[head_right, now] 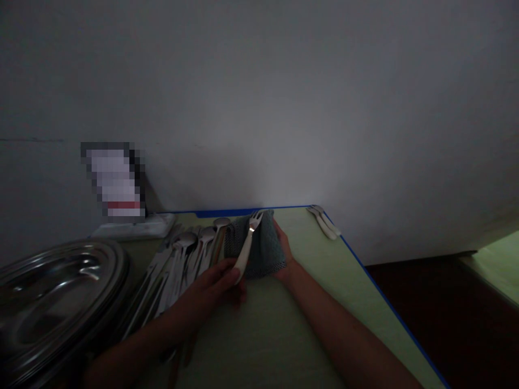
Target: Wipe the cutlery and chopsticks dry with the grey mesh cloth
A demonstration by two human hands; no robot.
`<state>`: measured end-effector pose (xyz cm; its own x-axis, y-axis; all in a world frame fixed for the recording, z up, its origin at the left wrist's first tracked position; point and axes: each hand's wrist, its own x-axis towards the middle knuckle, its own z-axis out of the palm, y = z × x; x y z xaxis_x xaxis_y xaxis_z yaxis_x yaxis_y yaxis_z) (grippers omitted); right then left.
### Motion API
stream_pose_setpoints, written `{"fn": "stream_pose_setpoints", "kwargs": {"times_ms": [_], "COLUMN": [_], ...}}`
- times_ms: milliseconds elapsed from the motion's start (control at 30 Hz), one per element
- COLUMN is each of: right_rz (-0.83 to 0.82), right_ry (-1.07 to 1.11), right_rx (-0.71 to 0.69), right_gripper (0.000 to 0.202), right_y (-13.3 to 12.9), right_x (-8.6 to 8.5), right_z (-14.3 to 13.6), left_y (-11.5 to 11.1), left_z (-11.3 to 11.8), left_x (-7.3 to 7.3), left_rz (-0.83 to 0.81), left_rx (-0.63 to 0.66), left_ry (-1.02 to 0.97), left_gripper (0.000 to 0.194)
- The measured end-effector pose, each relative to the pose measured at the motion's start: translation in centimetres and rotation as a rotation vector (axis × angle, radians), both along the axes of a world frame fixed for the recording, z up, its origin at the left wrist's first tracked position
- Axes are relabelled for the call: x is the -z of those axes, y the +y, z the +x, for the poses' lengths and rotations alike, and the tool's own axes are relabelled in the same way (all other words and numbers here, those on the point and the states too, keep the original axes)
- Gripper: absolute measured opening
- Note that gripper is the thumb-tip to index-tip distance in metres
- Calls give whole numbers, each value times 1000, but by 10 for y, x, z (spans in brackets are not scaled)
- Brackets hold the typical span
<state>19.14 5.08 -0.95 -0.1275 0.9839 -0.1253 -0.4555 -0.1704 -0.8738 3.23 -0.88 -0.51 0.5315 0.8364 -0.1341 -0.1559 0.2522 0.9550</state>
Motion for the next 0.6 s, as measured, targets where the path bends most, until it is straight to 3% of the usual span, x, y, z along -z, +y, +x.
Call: {"fn": "stream_pose_setpoints", "kwargs": {"times_ms": [267, 600], "right_rz": [-27, -10], "right_ry": [224, 164], "right_rx": [-192, -191], "right_gripper": [47, 51], "right_y": [2, 3], "right_x": [1, 2], "right_z": [-2, 1], "left_y": [2, 0], "left_z": [1, 1], "left_x": [11, 0], "left_rz": [-80, 20], "left_rx": [-30, -44], "left_ry": [-136, -4], "left_gripper": [29, 27]}}
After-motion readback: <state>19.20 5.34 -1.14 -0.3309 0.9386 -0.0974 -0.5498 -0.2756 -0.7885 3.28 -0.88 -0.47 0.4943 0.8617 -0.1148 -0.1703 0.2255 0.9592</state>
